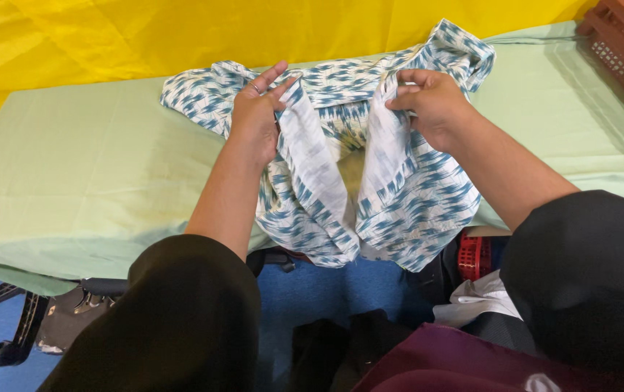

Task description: The person folds a patterned short-sleeve shirt on a table, buttons it, aligns the collar and sleeves, folds the sides and bottom, and places the folded shirt into a red basket. They then pick up a neon-yellow and black shirt and begin to unfold it.

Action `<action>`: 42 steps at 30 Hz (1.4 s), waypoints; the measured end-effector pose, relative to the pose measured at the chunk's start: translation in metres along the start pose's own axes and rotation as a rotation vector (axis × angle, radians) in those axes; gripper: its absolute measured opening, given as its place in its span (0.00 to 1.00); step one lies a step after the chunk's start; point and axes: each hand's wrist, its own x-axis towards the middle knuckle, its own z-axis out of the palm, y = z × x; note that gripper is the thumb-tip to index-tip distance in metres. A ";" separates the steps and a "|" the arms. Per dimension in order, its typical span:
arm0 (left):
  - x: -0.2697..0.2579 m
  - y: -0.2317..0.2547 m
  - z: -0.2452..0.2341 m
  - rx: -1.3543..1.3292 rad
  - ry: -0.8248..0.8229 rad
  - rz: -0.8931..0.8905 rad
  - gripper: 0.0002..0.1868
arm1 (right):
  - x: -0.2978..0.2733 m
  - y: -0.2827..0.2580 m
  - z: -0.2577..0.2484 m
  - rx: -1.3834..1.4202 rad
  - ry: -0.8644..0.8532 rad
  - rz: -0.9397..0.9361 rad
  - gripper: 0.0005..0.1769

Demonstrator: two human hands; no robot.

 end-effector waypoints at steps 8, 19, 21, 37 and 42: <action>-0.029 -0.001 0.021 0.014 -0.116 -0.121 0.50 | -0.013 0.000 0.019 0.077 -0.046 0.081 0.28; -0.055 -0.021 0.048 0.186 -0.245 -0.006 0.50 | -0.033 0.018 0.035 0.196 -0.136 0.093 0.18; -0.059 -0.032 0.050 0.303 -0.257 0.050 0.45 | -0.035 0.022 0.036 0.249 -0.154 0.108 0.17; -0.058 -0.081 0.063 0.242 0.068 -0.074 0.14 | -0.046 0.024 0.042 0.090 -0.145 0.140 0.05; -0.052 -0.075 0.058 0.285 0.136 -0.099 0.09 | -0.039 0.023 0.032 0.131 -0.089 0.125 0.07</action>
